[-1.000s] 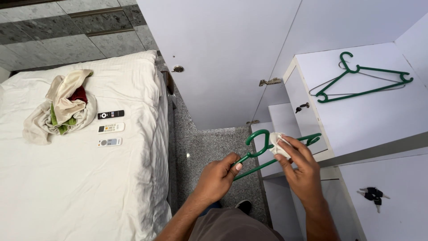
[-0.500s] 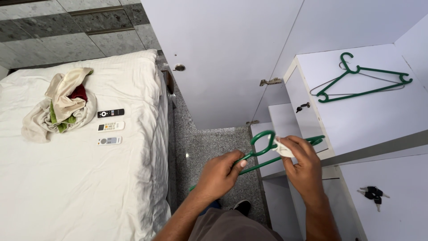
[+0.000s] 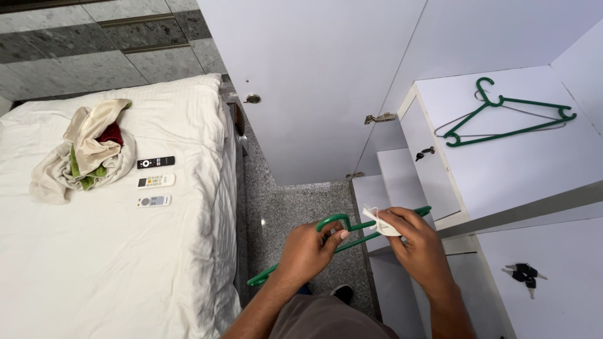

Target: The person cleans a purple wire hanger and several green plastic hangers using a white cloth. They wipe the surfaces of each hanger thoroughly while standing in front of an open white wardrobe.

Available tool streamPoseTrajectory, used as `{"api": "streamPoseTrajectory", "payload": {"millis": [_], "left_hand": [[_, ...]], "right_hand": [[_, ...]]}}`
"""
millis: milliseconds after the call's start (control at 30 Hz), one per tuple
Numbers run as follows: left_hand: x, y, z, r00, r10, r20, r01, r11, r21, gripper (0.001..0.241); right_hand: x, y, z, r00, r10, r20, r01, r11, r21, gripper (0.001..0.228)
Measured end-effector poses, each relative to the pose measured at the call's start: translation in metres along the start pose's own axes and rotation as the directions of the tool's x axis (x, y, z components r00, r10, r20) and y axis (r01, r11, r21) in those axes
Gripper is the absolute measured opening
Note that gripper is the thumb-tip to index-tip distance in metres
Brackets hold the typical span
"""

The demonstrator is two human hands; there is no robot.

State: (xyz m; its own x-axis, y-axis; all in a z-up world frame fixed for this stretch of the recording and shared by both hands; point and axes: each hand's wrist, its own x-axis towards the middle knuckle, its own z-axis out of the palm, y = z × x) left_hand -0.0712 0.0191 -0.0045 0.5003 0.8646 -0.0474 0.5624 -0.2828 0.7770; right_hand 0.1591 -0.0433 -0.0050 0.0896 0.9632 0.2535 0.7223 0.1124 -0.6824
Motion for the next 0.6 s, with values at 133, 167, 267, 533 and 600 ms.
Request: {"api": "streamPoseTrajectory", "payload": {"millis": [133,167,267,533,600], "left_hand": [[0.0,-0.004,0.006,0.996,0.071,-0.049,-0.071,0.997,0.006,0.031],[0.0,-0.002,0.006,0.996,0.076,-0.056,-0.077,0.997,-0.015,0.032],[0.0,-0.001,0.008,0.992,0.108,-0.067,-0.111,0.993,-0.038,0.035],[0.002,-0.001,0.003,0.985,0.143,-0.093,-0.142,0.99,0.01,0.043],[0.004,-0.004,0.002,0.991,0.112,-0.073,-0.109,0.993,0.043,0.044]], "right_hand": [[-0.004,0.003,0.0,1.0,0.01,0.0,-0.01,1.0,-0.022,0.045],[-0.005,0.004,0.002,1.0,-0.004,-0.002,0.004,1.0,-0.012,0.045],[-0.008,0.002,0.011,0.999,-0.038,-0.003,0.038,0.999,0.009,0.044],[-0.006,0.001,0.016,0.997,-0.062,0.052,0.061,0.998,0.022,0.045],[-0.003,0.003,0.011,0.998,-0.035,0.056,0.034,0.999,0.011,0.046]]}}
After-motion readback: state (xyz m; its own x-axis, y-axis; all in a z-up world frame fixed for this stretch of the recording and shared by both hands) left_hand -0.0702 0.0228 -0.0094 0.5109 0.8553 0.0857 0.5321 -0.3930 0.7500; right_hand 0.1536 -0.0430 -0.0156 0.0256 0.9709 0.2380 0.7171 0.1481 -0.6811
